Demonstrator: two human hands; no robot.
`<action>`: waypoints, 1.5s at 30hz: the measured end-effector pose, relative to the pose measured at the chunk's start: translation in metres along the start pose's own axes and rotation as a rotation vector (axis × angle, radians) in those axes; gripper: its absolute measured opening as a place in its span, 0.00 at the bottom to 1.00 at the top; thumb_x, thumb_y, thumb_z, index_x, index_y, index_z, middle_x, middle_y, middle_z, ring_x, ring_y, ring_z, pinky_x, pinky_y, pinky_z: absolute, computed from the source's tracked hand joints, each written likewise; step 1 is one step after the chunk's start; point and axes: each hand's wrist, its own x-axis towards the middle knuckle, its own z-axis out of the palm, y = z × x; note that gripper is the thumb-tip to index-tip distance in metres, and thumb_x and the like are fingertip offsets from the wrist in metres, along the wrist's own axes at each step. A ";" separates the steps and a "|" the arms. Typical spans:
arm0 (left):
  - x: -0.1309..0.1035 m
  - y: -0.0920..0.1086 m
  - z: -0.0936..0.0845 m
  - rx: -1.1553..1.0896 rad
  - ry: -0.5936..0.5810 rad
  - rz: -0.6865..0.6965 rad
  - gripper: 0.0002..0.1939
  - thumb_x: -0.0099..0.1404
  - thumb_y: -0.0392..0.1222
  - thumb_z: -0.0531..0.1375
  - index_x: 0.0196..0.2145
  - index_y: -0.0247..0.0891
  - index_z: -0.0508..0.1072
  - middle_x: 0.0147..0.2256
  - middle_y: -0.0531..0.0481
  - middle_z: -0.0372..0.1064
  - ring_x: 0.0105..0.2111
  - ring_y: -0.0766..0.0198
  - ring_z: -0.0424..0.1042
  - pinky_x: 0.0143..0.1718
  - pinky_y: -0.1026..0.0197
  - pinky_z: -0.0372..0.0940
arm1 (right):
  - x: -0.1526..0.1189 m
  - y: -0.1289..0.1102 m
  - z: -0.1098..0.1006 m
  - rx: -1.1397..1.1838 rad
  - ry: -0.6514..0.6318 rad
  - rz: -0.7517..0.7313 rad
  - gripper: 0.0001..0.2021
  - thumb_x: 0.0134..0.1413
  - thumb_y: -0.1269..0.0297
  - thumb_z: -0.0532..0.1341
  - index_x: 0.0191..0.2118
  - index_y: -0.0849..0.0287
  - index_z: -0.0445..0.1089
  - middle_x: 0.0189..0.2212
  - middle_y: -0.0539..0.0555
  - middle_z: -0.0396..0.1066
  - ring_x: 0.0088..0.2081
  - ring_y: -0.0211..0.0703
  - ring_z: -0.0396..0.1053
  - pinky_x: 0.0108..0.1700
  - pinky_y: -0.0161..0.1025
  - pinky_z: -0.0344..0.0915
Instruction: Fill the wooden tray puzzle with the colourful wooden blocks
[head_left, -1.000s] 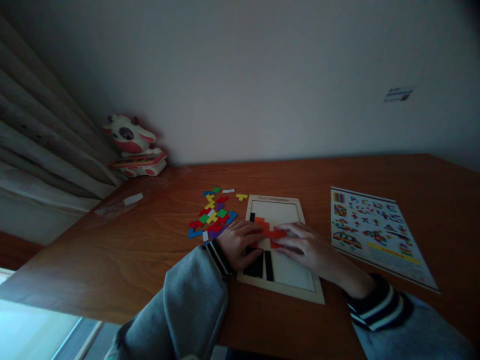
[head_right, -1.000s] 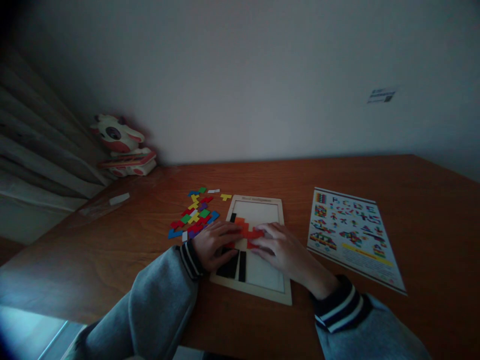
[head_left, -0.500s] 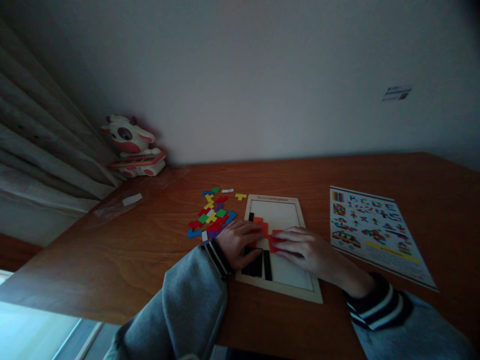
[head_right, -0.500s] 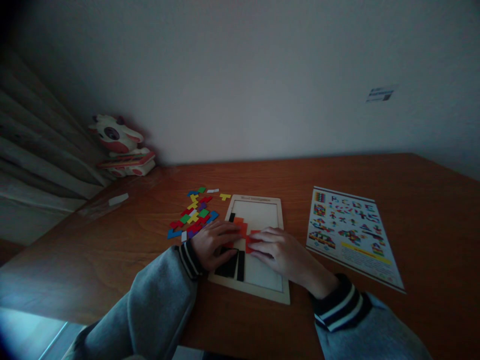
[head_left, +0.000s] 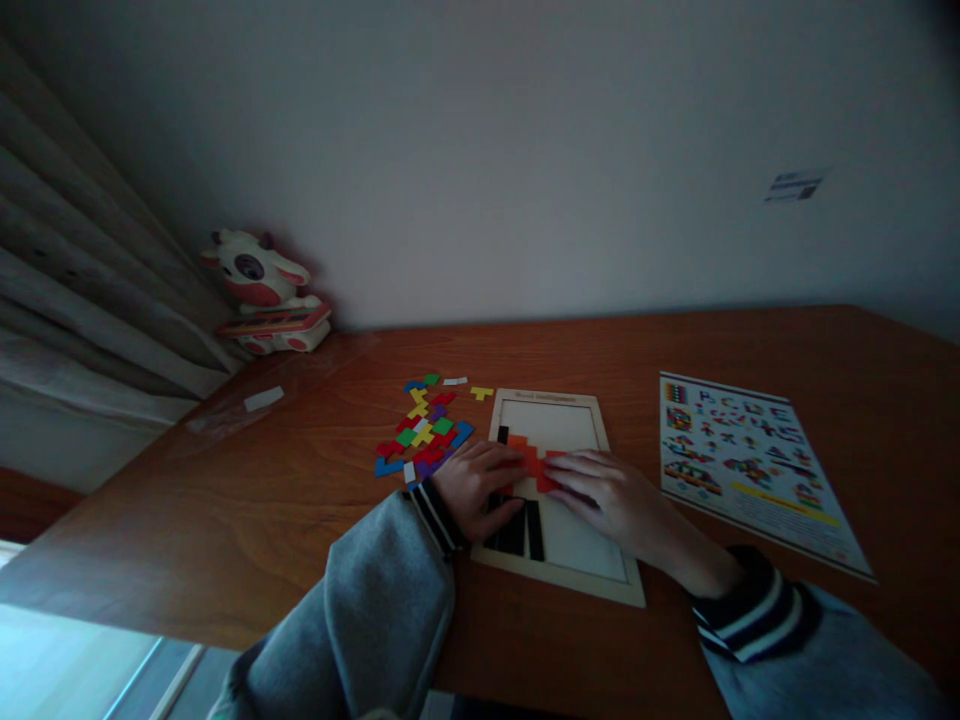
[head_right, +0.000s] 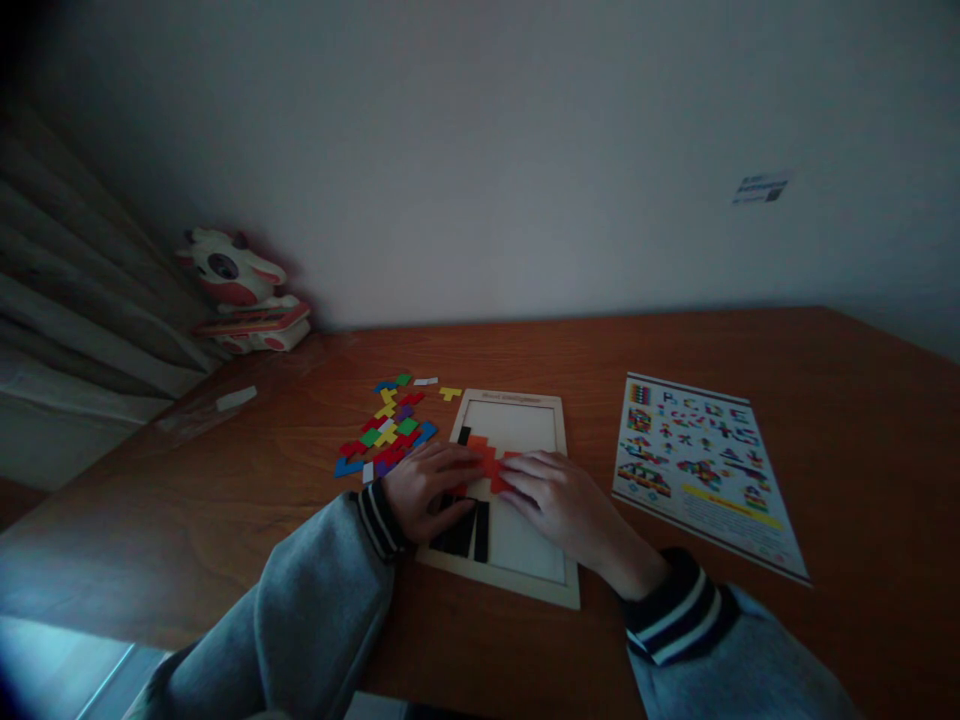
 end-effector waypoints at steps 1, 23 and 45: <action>0.000 0.000 0.000 0.002 -0.001 -0.001 0.20 0.65 0.47 0.57 0.52 0.37 0.73 0.52 0.39 0.69 0.52 0.50 0.67 0.55 0.46 0.64 | 0.000 0.000 0.001 -0.005 -0.005 0.009 0.13 0.62 0.66 0.60 0.51 0.56 0.74 0.50 0.56 0.75 0.49 0.49 0.73 0.52 0.50 0.71; 0.001 0.003 -0.001 0.018 0.024 0.010 0.18 0.66 0.46 0.57 0.51 0.36 0.73 0.50 0.40 0.70 0.51 0.51 0.68 0.53 0.47 0.65 | 0.007 -0.001 0.010 -0.030 0.070 0.077 0.13 0.63 0.66 0.58 0.50 0.57 0.75 0.50 0.56 0.75 0.50 0.49 0.72 0.54 0.50 0.70; 0.002 0.002 -0.007 -0.011 -0.018 0.036 0.22 0.64 0.45 0.57 0.54 0.35 0.71 0.51 0.39 0.68 0.51 0.51 0.67 0.53 0.47 0.64 | 0.006 -0.015 -0.006 0.011 -0.004 -0.054 0.21 0.59 0.54 0.62 0.55 0.56 0.70 0.49 0.59 0.72 0.51 0.52 0.68 0.53 0.52 0.68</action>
